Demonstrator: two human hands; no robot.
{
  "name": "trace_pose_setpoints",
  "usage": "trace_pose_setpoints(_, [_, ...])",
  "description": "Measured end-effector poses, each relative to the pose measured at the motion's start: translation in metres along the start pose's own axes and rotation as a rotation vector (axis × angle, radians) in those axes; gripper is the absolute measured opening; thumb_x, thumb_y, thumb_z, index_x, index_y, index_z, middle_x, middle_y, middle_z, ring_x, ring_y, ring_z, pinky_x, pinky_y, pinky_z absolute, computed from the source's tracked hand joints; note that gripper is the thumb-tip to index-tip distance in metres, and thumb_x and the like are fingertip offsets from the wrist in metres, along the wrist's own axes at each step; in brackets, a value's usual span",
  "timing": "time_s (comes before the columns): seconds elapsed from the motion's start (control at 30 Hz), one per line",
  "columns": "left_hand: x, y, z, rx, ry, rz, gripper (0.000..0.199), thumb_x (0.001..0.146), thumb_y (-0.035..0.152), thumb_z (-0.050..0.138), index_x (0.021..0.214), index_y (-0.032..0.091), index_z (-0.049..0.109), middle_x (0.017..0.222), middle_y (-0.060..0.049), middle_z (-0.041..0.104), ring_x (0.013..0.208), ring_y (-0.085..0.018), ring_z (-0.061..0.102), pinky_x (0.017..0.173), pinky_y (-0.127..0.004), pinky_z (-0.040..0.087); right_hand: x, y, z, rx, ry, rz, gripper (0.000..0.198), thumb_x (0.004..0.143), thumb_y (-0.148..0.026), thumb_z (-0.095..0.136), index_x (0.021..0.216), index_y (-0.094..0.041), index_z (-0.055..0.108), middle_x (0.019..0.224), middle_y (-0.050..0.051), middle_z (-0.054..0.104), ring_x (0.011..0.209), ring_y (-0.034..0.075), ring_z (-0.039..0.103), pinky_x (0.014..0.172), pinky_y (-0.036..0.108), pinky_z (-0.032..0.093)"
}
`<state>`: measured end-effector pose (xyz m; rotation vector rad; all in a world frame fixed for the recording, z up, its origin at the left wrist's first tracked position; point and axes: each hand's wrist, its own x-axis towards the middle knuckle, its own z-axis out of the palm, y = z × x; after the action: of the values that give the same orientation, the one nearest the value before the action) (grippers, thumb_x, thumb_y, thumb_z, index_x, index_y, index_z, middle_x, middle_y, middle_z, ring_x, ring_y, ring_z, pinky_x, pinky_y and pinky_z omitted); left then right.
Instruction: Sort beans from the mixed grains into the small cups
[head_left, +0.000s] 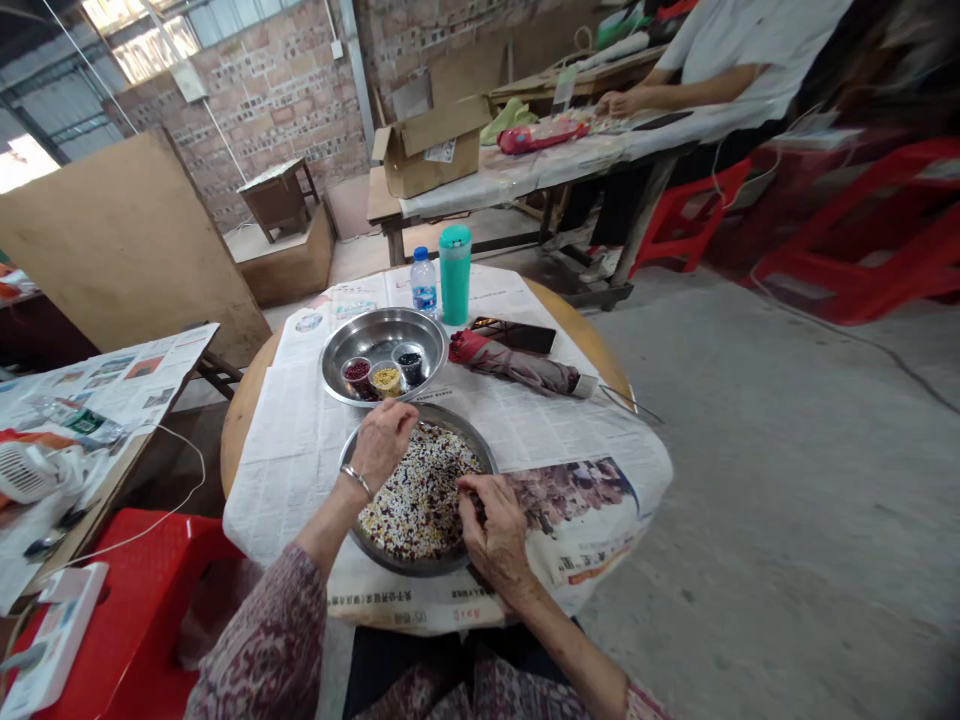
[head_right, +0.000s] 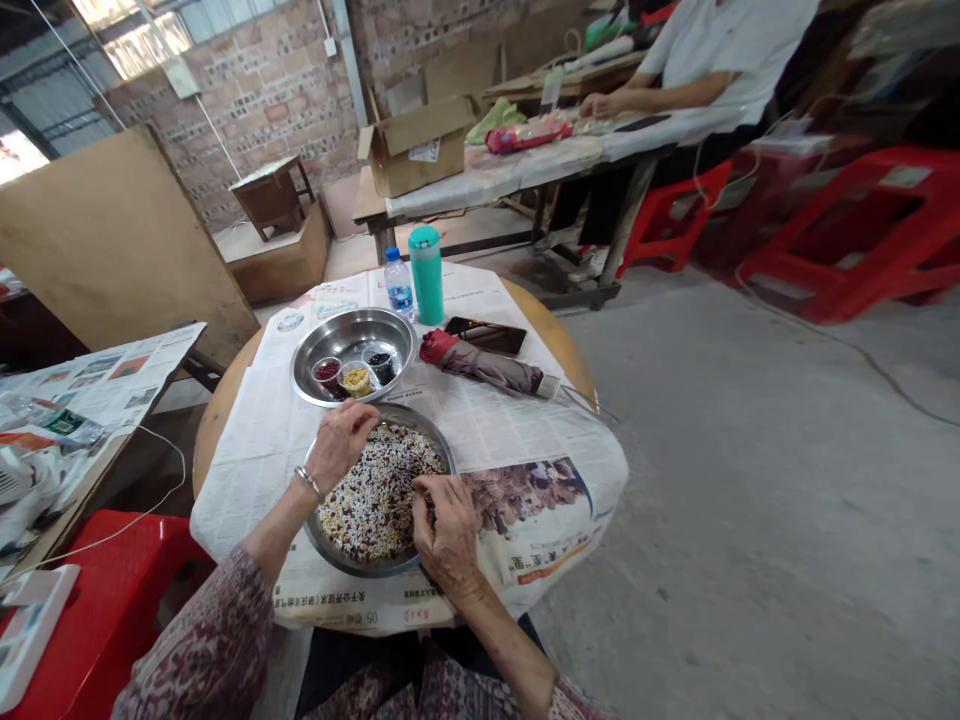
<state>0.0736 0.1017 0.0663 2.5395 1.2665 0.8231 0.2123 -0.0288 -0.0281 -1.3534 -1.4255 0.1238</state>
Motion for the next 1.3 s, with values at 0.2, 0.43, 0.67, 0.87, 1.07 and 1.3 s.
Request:
trace_pose_setpoints(0.2, [0.081, -0.014, -0.005, 0.294, -0.008, -0.141, 0.019, 0.094, 0.024, 0.053, 0.093, 0.022, 0.072, 0.096, -0.005, 0.068, 0.098, -0.02, 0.061, 0.089, -0.03, 0.046, 0.002, -0.003, -0.001, 0.004, -0.004, -0.011, 0.016, 0.09, -0.01, 0.049, 0.099, -0.02, 0.057, 0.089, 0.004, 0.062, 0.089, 0.019, 0.056, 0.081, 0.035, 0.046])
trace_pose_setpoints(0.43, [0.133, -0.025, 0.011, 0.408, -0.187, -0.251, 0.018, 0.086, 0.022, 0.058, 0.086, 0.018, 0.076, 0.098, -0.009, 0.07, 0.099, -0.023, 0.062, 0.087, -0.029, 0.047, 0.004, -0.005, -0.003, 0.008, -0.016, 0.004, 0.019, 0.089, -0.008, 0.048, 0.1, -0.021, 0.057, 0.089, 0.004, 0.062, 0.087, 0.019, 0.055, 0.078, 0.035, 0.046])
trace_pose_setpoints(0.67, [0.144, -0.03, 0.024, 0.413, -0.237, -0.27, 0.019, 0.083, 0.019, 0.057, 0.081, 0.018, 0.076, 0.09, -0.009, 0.073, 0.096, -0.023, 0.064, 0.085, -0.029, 0.048, 0.003, -0.005, -0.004, 0.003, -0.03, 0.012, 0.019, 0.089, -0.009, 0.049, 0.101, -0.021, 0.056, 0.089, 0.004, 0.062, 0.088, 0.019, 0.055, 0.08, 0.036, 0.045])
trace_pose_setpoints(0.87, [0.142, -0.035, 0.026, 0.388, -0.222, -0.255, 0.015, 0.082, 0.02, 0.061, 0.076, 0.017, 0.075, 0.088, -0.01, 0.072, 0.093, -0.023, 0.064, 0.082, -0.028, 0.048, 0.006, -0.007, -0.005, 0.008, -0.023, 0.017, 0.02, 0.088, -0.009, 0.049, 0.101, -0.022, 0.057, 0.089, 0.003, 0.064, 0.088, 0.02, 0.057, 0.079, 0.036, 0.046])
trace_pose_setpoints(1.07, [0.14, -0.035, 0.026, 0.357, -0.178, -0.243, 0.015, 0.082, 0.019, 0.063, 0.071, 0.015, 0.072, 0.085, -0.01, 0.07, 0.087, -0.023, 0.063, 0.078, -0.03, 0.048, 0.006, -0.008, -0.005, -0.002, -0.017, 0.015, 0.021, 0.089, -0.009, 0.048, 0.101, -0.023, 0.056, 0.089, 0.004, 0.063, 0.088, 0.02, 0.057, 0.079, 0.037, 0.047])
trace_pose_setpoints(1.3, [0.088, -0.008, -0.005, 0.293, -0.066, -0.14, 0.025, 0.094, 0.022, 0.049, 0.081, 0.017, 0.07, 0.09, -0.007, 0.064, 0.087, -0.019, 0.059, 0.083, -0.031, 0.046, 0.003, -0.005, -0.004, 0.008, -0.035, 0.026, 0.019, 0.089, -0.009, 0.049, 0.102, -0.022, 0.056, 0.09, 0.004, 0.063, 0.089, 0.02, 0.056, 0.081, 0.037, 0.046])
